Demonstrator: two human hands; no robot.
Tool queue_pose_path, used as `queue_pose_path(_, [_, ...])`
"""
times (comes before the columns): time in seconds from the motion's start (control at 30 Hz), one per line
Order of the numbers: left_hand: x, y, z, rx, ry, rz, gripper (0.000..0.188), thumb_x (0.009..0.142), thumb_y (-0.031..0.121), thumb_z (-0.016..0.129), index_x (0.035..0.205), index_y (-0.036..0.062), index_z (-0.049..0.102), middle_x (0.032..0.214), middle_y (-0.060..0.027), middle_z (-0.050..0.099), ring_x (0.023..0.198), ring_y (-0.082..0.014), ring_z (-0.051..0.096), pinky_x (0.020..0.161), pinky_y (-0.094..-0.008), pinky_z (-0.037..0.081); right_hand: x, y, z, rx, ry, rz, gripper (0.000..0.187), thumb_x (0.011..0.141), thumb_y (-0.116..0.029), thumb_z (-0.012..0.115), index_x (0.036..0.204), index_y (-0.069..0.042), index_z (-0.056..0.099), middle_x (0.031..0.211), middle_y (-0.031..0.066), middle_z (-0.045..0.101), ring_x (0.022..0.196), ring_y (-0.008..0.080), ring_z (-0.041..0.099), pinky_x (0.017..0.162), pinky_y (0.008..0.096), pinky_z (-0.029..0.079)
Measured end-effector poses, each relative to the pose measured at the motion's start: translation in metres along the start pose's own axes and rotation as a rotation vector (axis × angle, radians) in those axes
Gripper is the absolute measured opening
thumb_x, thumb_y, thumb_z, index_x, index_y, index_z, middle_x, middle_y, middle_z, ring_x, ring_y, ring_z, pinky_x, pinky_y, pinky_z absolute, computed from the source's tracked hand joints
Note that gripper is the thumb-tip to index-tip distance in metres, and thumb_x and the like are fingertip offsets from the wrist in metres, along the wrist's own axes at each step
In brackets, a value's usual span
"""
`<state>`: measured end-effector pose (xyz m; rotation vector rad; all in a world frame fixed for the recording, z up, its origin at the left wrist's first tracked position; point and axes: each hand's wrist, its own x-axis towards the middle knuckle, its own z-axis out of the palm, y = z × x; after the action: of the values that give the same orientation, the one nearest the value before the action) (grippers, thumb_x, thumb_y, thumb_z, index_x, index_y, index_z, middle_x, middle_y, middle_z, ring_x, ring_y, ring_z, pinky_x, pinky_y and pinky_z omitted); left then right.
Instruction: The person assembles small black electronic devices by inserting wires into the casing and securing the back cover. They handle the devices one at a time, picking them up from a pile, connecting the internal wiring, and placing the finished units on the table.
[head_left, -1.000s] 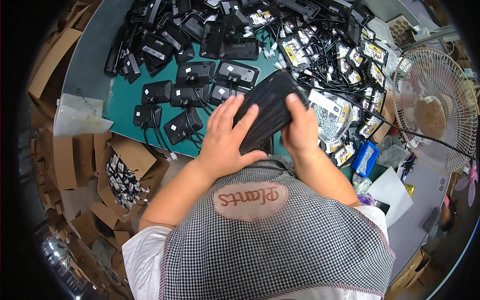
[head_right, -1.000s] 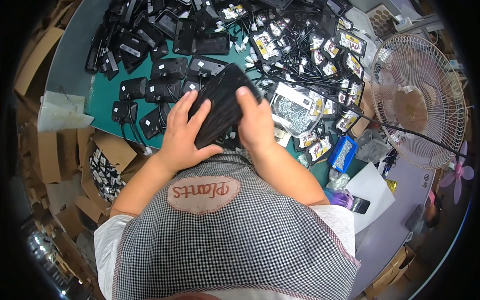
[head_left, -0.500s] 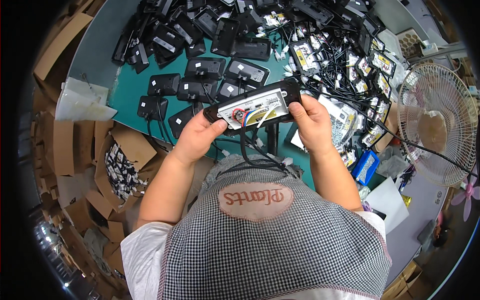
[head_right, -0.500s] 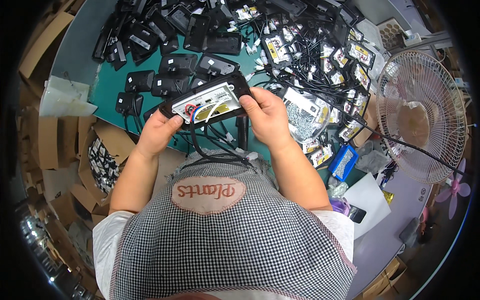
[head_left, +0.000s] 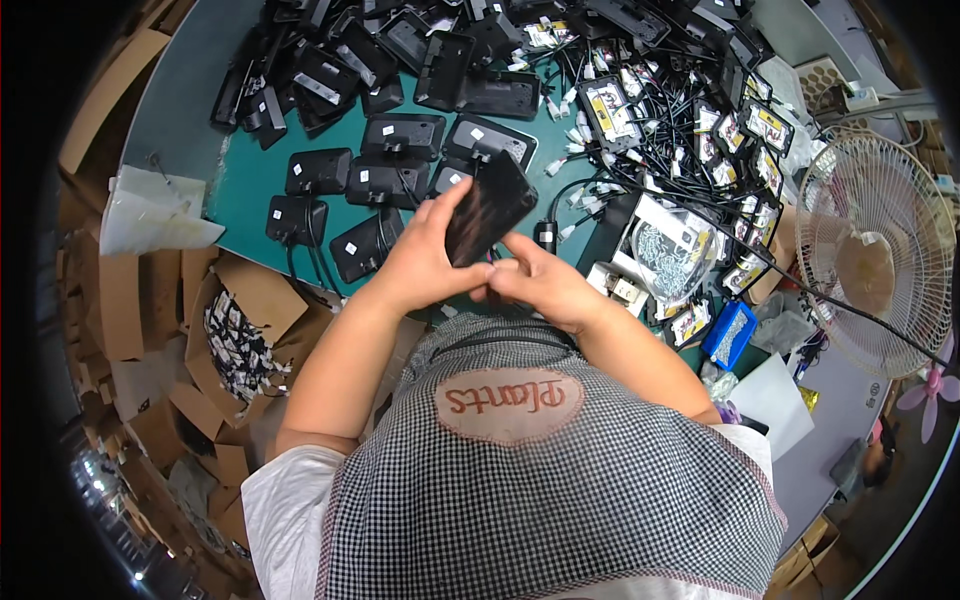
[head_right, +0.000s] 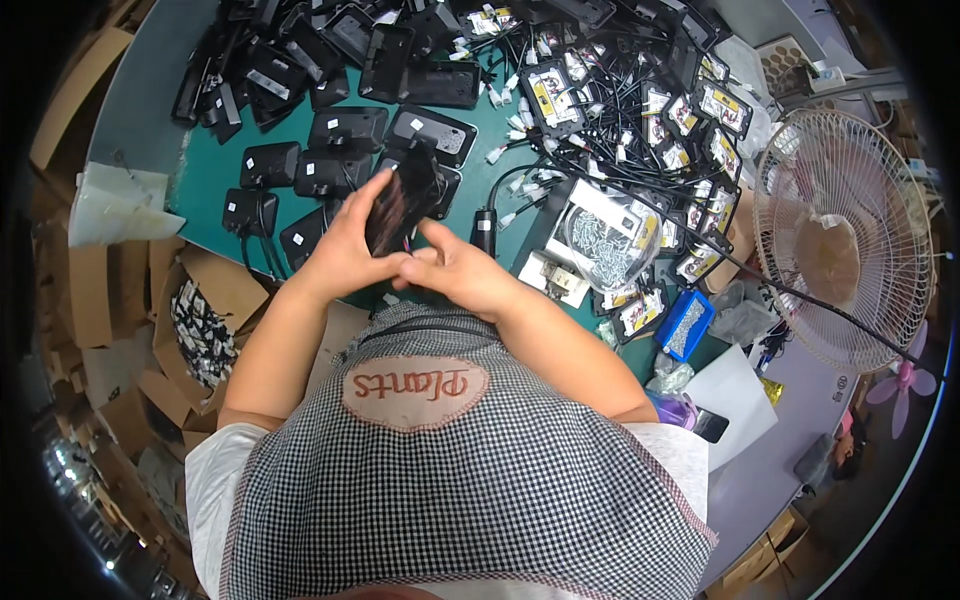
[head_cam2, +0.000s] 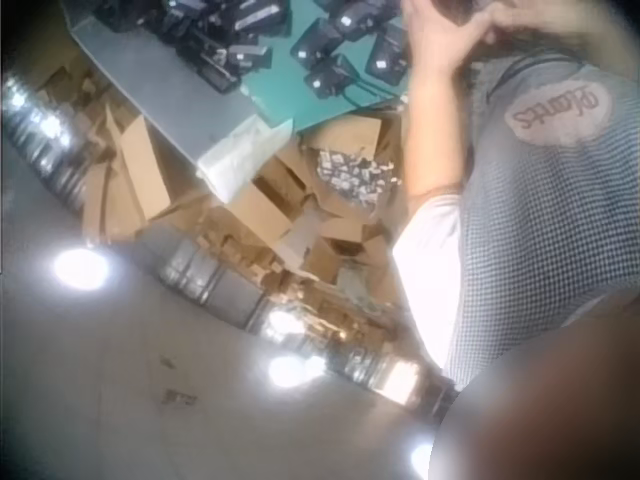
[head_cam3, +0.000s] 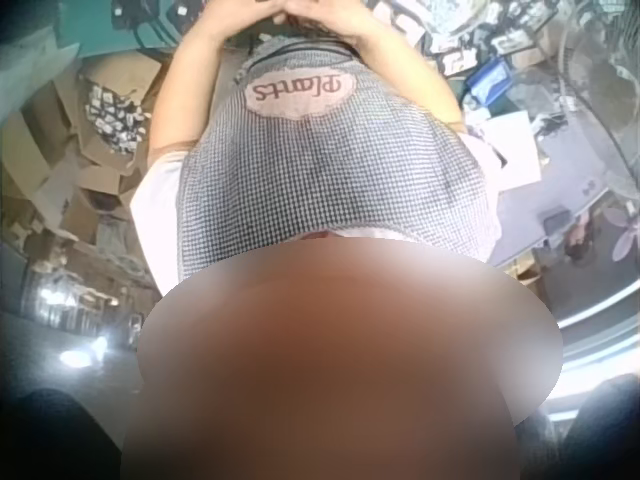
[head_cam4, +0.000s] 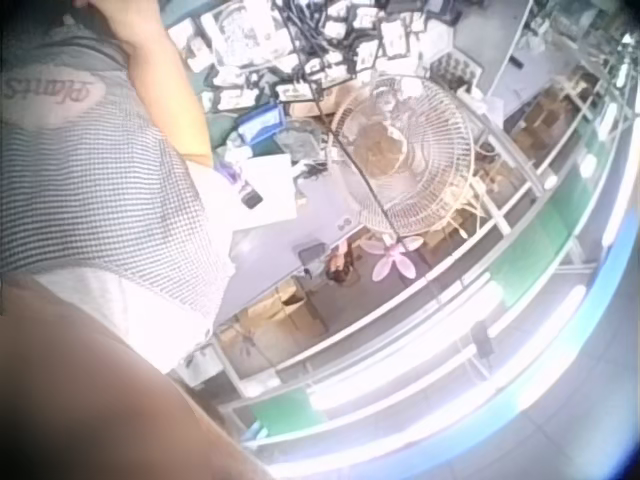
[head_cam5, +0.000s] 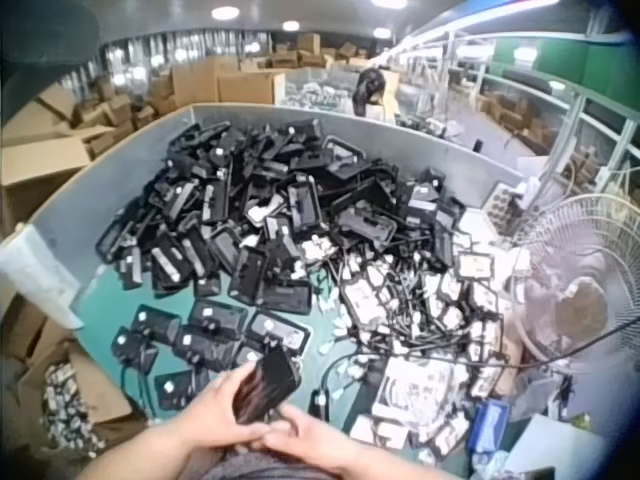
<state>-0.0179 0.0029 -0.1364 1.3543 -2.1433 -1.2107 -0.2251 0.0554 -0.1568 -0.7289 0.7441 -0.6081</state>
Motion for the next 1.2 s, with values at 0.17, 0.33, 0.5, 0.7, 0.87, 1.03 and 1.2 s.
queue_pose_path(0.17, [0.035,-0.036,-0.006,0.249,0.246,-0.078,0.104,0.062,0.025,0.084,0.148,0.0095,0.029,0.127,-0.0201,0.048,0.119,-0.0369,0.048,0.103,-0.0441,0.039,0.032,-0.001,-0.037,0.062,0.324,0.087,0.037,0.092,-0.024,0.064,0.121,-0.002,0.061,0.077,0.002,0.062,0.07,0.0071,0.056,0.063,0.0224,0.048])
queue_pose_path(0.33, [0.06,-0.062,0.001,0.372,0.285,0.059,0.105,0.058,0.024,0.085,0.147,0.0096,0.031,0.124,-0.0183,0.05,0.117,-0.0368,0.048,0.102,-0.0455,0.038,0.095,-0.012,-0.084,-0.637,0.595,-0.072,0.036,0.086,-0.021,0.067,0.115,0.0,0.065,0.104,0.0158,0.069,0.098,0.0256,0.066,0.087,0.0334,0.05])
queue_pose_path(0.5, [0.068,-0.066,0.002,0.333,0.218,0.11,0.105,0.057,0.025,0.085,0.146,0.0083,0.032,0.123,-0.0181,0.05,0.116,-0.0367,0.048,0.101,-0.0457,0.038,0.184,-0.055,-0.143,-1.179,1.009,-0.468,0.048,0.08,-0.024,0.067,0.123,-0.003,0.059,0.127,0.0214,0.056,0.12,0.0364,0.052,0.102,0.0411,0.041])
queue_pose_path(0.7, [0.067,-0.068,0.002,0.337,0.157,0.101,0.104,0.057,0.03,0.086,0.145,0.0089,0.034,0.124,-0.0184,0.047,0.114,-0.038,0.049,0.1,-0.0467,0.038,0.238,-0.092,-0.175,-1.615,0.803,0.061,0.049,0.082,-0.034,0.07,0.122,-0.007,0.06,0.123,0.0154,0.06,0.114,0.0321,0.057,0.092,0.0411,0.049])
queue_pose_path(0.87, [0.073,-0.067,-0.002,0.294,0.156,0.103,0.104,0.058,0.029,0.086,0.145,0.008,0.033,0.125,-0.0188,0.047,0.114,-0.0373,0.049,0.099,-0.0469,0.039,0.215,-0.112,-0.186,-1.612,0.785,0.122,0.024,0.082,-0.029,0.063,0.099,-0.012,0.067,0.104,0.012,0.067,0.099,0.0312,0.064,0.083,0.0433,0.052])
queue_pose_path(1.03, [0.08,-0.04,-0.001,-0.072,0.15,0.01,0.104,0.062,0.027,0.083,0.148,0.0064,0.028,0.132,-0.0206,0.044,0.121,-0.0365,0.046,0.105,-0.046,0.036,0.128,-0.121,-0.155,-1.265,1.15,-0.248,0.018,0.078,-0.022,0.067,0.079,-0.005,0.06,0.095,0.0162,0.064,0.095,0.0354,0.062,0.08,0.0422,0.05])
queue_pose_path(1.2, [0.086,-0.016,0.012,-0.935,-0.022,0.005,0.103,0.072,0.015,0.079,0.152,0.0047,0.014,0.147,-0.0178,0.034,0.129,-0.0231,0.042,0.106,-0.0361,0.037,0.08,-0.083,-0.097,-0.784,1.069,-0.434,0.019,0.075,-0.008,0.069,0.073,-0.001,0.051,0.123,0.0226,0.06,0.108,0.0357,0.06,0.086,0.0392,0.049])
